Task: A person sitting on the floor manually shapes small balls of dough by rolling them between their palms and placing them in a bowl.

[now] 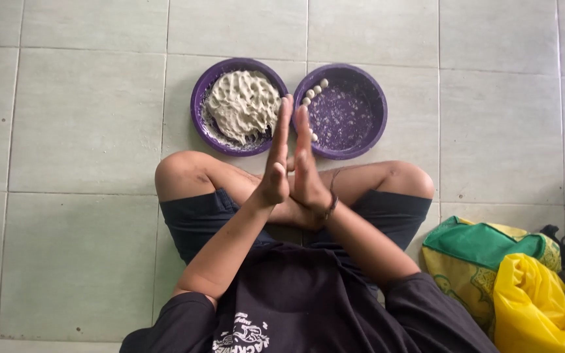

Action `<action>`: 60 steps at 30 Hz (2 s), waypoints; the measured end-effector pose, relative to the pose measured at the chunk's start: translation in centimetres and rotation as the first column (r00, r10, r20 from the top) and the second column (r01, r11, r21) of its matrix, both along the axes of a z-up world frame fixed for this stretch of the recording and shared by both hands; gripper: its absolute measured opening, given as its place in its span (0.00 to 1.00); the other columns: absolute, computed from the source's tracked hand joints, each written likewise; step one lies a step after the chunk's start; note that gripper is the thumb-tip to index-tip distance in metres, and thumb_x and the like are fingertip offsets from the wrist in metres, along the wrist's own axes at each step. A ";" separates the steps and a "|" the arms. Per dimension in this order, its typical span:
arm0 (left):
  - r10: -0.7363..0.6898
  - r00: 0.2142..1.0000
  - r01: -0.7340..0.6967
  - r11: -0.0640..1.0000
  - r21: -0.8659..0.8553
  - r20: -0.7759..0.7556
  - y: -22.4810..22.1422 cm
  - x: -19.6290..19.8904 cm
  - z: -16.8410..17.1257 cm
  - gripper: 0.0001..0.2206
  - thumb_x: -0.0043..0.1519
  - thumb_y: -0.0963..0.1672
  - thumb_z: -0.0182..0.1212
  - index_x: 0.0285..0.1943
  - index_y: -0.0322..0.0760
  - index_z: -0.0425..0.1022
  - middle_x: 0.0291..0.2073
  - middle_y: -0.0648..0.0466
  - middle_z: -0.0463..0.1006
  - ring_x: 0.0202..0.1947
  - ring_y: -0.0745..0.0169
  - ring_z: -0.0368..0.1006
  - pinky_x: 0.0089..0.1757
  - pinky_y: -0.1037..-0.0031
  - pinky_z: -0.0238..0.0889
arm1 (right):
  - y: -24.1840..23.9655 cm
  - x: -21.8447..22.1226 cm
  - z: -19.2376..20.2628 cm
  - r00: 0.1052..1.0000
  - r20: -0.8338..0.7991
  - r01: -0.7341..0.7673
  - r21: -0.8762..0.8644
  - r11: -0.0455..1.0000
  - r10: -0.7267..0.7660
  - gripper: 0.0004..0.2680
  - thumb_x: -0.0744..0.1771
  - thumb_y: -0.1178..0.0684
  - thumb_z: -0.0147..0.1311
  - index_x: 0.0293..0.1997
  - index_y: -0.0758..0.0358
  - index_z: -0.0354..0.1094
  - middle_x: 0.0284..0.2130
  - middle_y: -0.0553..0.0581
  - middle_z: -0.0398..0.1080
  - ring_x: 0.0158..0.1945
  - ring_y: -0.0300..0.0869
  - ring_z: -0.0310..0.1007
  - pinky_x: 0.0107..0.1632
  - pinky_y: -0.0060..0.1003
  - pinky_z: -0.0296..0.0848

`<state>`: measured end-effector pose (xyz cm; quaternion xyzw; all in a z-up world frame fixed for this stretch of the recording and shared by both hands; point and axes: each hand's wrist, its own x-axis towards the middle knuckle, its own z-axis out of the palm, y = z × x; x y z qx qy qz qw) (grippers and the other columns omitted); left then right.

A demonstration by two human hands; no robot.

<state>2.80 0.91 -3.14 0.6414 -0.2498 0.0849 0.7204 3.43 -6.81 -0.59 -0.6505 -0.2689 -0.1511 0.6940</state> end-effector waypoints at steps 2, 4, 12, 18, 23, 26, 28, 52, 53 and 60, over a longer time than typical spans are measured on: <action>0.043 0.999 -0.044 0.999 0.022 0.005 0.1 0.6 -0.3 0.51 0.61 0.70 0.22 0.83 0.34 0.31 0.81 0.46 0.31 0.80 0.45 0.25 0.74 0.56 0.20 | 0.0 -0.3 0.0 1.000 0.007 -0.006 0.000 1.000 0.006 0.36 0.69 0.24 0.27 0.79 0.65 0.23 0.78 0.63 0.24 0.80 0.58 0.17 0.78 0.57 0.17; 0.002 1.000 -0.003 1.000 -0.023 -0.020 -0.7 0.1 -1.7 0.47 0.65 0.68 0.27 0.83 0.35 0.33 0.81 0.44 0.32 0.80 0.43 0.28 0.72 0.50 0.24 | -0.8 -0.3 -0.5 1.000 -0.010 -0.004 0.003 1.000 0.004 0.37 0.69 0.24 0.27 0.79 0.65 0.23 0.78 0.63 0.24 0.80 0.58 0.17 0.78 0.57 0.17; 0.011 0.999 -0.013 0.999 -0.035 -0.046 -0.1 0.5 -0.6 0.50 0.61 0.70 0.24 0.84 0.37 0.29 0.81 0.45 0.29 0.80 0.39 0.23 0.70 0.39 0.21 | -0.6 -0.7 -0.7 1.000 0.002 0.018 0.006 1.000 -0.018 0.37 0.69 0.24 0.27 0.79 0.65 0.23 0.78 0.63 0.25 0.80 0.58 0.17 0.78 0.57 0.18; 0.032 0.997 -0.031 0.999 0.016 -0.066 -0.9 -1.4 1.2 0.44 0.66 0.65 0.28 0.83 0.36 0.34 0.82 0.52 0.33 0.81 0.50 0.27 0.74 0.56 0.21 | -1.1 0.4 -0.8 1.000 0.005 0.030 0.011 1.000 -0.030 0.37 0.69 0.23 0.27 0.79 0.65 0.23 0.78 0.63 0.25 0.80 0.58 0.18 0.78 0.57 0.18; 0.093 0.995 -0.093 0.996 0.002 0.026 -0.4 -0.8 -1.1 0.43 0.67 0.64 0.21 0.83 0.32 0.32 0.81 0.43 0.31 0.80 0.40 0.27 0.73 0.55 0.22 | -0.4 -2.0 -1.0 1.000 0.012 -0.013 0.009 1.000 0.013 0.38 0.69 0.23 0.27 0.79 0.65 0.24 0.78 0.64 0.25 0.80 0.58 0.18 0.78 0.57 0.18; -0.019 1.000 0.019 0.999 -0.034 0.020 -1.5 -1.4 -0.8 0.34 0.74 0.63 0.22 0.85 0.53 0.34 0.83 0.56 0.33 0.84 0.48 0.29 0.76 0.41 0.29 | -1.6 0.6 -0.8 1.000 0.018 0.005 0.012 1.000 -0.006 0.38 0.69 0.22 0.27 0.79 0.65 0.24 0.78 0.64 0.25 0.80 0.58 0.18 0.78 0.57 0.18; -0.020 0.999 0.015 0.980 -0.198 -0.026 -2.0 -1.4 0.6 0.45 0.66 0.67 0.24 0.83 0.37 0.32 0.82 0.50 0.32 0.80 0.53 0.27 0.74 0.62 0.21 | -1.6 1.3 -0.6 1.000 0.026 0.009 0.012 1.000 -0.009 0.38 0.69 0.22 0.27 0.79 0.65 0.24 0.78 0.64 0.26 0.80 0.58 0.18 0.78 0.57 0.18; -0.132 0.473 -0.368 0.869 -0.331 -0.871 5.8 5.6 -7.8 0.25 0.63 0.58 0.57 0.68 0.56 0.69 0.56 0.56 0.78 0.50 0.60 0.76 0.45 0.64 0.68 | -8.9 6.6 -9.8 0.760 -0.330 0.330 -0.546 0.770 -0.560 0.04 0.69 0.50 0.60 0.43 0.56 0.75 0.22 0.48 0.73 0.25 0.36 0.72 0.33 0.30 0.70; -0.134 0.465 -0.369 0.869 -0.330 -0.875 6.7 6.1 -6.6 0.25 0.63 0.58 0.57 0.68 0.56 0.69 0.56 0.56 0.78 0.50 0.60 0.76 0.45 0.64 0.68 | -9.8 8.4 -11.6 0.757 -0.335 0.326 -0.550 0.769 -0.561 0.04 0.69 0.50 0.60 0.43 0.56 0.75 0.22 0.48 0.73 0.25 0.36 0.72 0.33 0.30 0.70; 0.465 0.798 -0.167 0.782 0.601 -0.383 13.3 12.0 -9.9 0.21 0.66 0.55 0.63 0.62 0.44 0.74 0.48 0.47 0.81 0.50 0.53 0.78 0.47 0.64 0.72 | -15.5 21.8 -27.5 0.316 -0.678 0.402 -0.538 0.741 -0.664 0.09 0.66 0.50 0.56 0.50 0.53 0.75 0.29 0.55 0.78 0.25 0.37 0.78 0.24 0.33 0.81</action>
